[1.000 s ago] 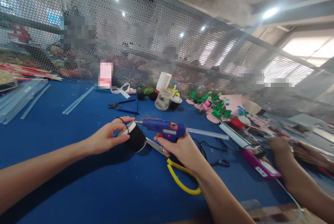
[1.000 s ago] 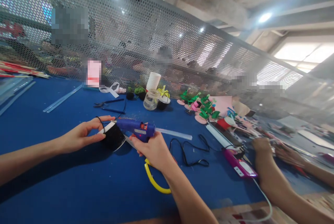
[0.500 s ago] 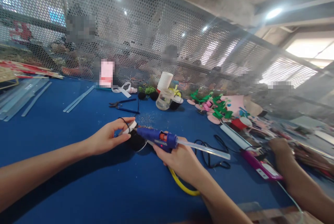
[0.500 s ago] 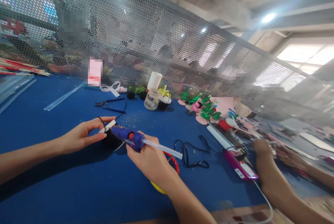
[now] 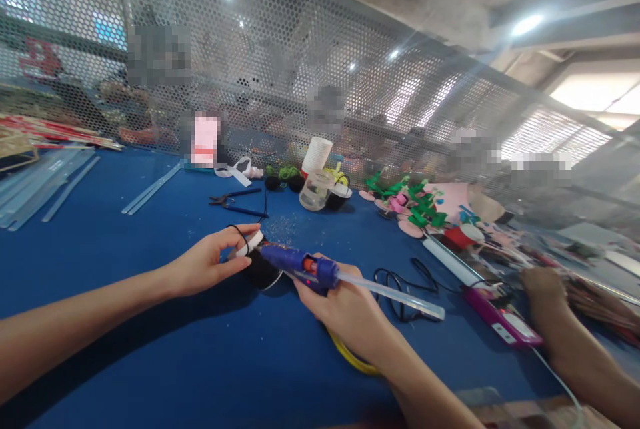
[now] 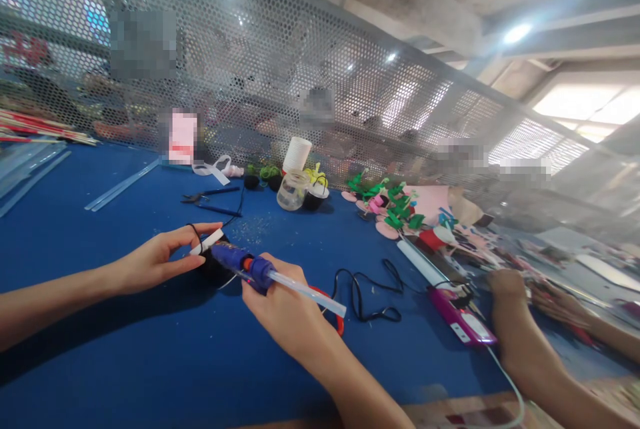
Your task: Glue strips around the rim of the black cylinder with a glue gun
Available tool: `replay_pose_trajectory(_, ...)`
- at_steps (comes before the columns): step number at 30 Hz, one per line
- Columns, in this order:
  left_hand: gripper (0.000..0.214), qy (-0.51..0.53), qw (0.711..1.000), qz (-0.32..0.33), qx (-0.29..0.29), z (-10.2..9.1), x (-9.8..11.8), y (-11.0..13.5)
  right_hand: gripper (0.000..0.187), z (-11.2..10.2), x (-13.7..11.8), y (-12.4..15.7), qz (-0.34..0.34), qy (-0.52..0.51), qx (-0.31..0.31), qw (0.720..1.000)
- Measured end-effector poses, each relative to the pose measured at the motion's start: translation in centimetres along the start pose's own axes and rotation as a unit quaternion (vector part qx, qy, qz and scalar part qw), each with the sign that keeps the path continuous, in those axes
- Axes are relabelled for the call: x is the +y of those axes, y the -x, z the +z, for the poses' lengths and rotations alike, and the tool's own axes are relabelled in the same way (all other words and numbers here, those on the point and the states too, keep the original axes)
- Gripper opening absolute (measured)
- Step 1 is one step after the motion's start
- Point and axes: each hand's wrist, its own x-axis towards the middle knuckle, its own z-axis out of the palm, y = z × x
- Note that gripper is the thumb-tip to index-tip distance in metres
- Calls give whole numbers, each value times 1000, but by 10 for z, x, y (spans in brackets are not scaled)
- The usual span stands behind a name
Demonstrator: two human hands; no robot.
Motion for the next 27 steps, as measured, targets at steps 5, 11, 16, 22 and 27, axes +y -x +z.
replay_pose_trajectory(5,14,-4,1000,3,-2,0,0,0,11,-1,0,1,-10,19,-19,1000)
replay_pose_trajectory(11,14,-11,1000,5,-1,1,0,0,13,2,3,3,-4,28,-2,1000)
replay_pose_trajectory(16,13,-24,1000,14,-2,0,0,0,14,3,2,3,-19,34,3,999)
replay_pose_trajectory(22,14,-21,1000,11,-6,0,1,-1,14,1,0,2,-10,24,-5,1000)
replay_pose_trajectory(27,14,-14,1000,15,-7,0,1,0,14,-1,-1,2,19,6,-7,1000)
